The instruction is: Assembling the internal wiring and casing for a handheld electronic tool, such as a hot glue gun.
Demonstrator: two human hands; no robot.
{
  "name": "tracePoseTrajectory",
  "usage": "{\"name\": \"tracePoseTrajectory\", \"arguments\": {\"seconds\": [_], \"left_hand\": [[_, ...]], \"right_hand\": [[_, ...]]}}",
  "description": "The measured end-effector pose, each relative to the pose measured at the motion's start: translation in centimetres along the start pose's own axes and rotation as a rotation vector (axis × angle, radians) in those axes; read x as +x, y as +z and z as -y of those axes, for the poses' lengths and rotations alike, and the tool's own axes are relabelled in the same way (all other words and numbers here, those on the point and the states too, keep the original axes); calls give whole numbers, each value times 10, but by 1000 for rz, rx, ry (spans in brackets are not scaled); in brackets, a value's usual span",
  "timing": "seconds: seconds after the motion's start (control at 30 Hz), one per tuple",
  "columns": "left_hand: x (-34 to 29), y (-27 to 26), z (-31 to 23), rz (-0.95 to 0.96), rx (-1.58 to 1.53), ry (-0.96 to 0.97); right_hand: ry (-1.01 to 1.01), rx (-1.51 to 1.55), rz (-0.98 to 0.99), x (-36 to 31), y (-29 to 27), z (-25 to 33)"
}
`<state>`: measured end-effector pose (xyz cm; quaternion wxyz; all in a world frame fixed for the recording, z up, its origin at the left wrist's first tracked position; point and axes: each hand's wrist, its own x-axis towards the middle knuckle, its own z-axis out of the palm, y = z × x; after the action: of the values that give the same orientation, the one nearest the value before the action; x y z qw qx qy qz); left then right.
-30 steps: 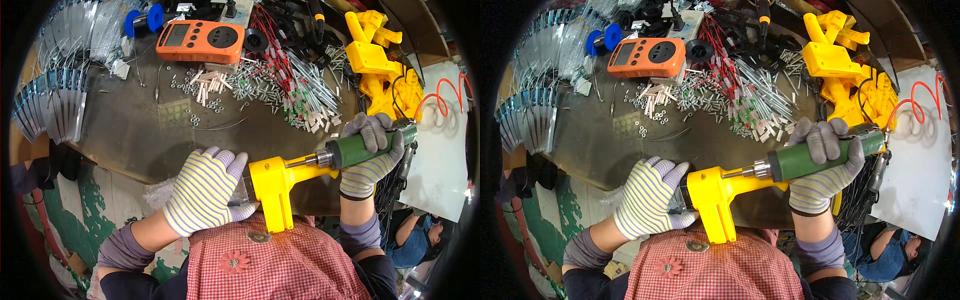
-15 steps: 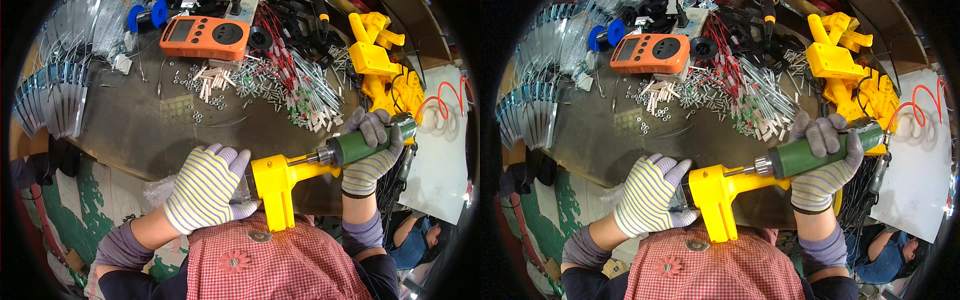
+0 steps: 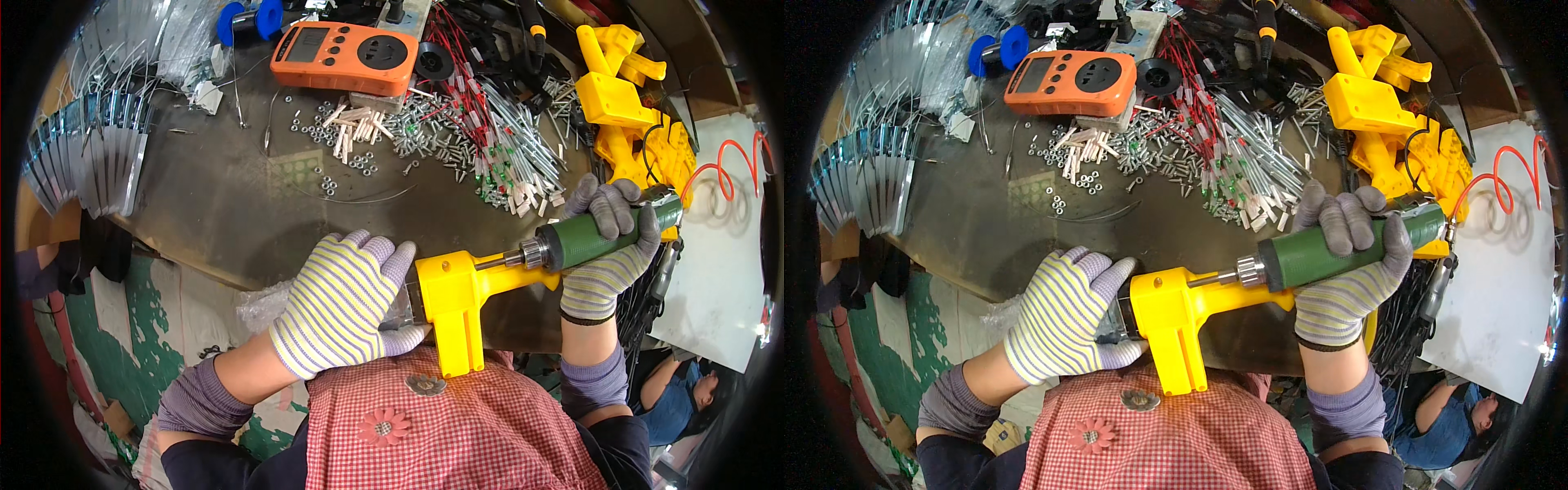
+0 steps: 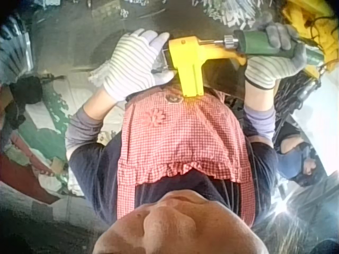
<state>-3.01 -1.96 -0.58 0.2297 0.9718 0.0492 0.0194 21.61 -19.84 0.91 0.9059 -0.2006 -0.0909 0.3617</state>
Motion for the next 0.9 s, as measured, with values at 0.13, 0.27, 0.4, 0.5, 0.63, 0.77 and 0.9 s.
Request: {"name": "tracePoseTrajectory", "arguments": {"seconds": [0.13,0.27,0.4,0.5,0.63,0.77,0.9], "left_hand": [[0,1,2,9,-2,-4],[1,-2,1,36,-25,-23],[0,1,2,-29,-4,8],[-1,0,1,-47,2,19],[6,-4,-2,-27,-25,30],[11,-5,-5,-114,-18,47],[8,-2,0,-123,-21,81]], "right_hand": [[7,-8,4,1,-1,-1],[1,-14,-5,1,1,-3],[-20,-30,7,0,0,-1],[-33,-3,10,0,3,-6],[-8,-275,170,-4,20,-20],[-109,-570,517,7,52,-19],[-98,-712,496,-6,89,-48]]}}
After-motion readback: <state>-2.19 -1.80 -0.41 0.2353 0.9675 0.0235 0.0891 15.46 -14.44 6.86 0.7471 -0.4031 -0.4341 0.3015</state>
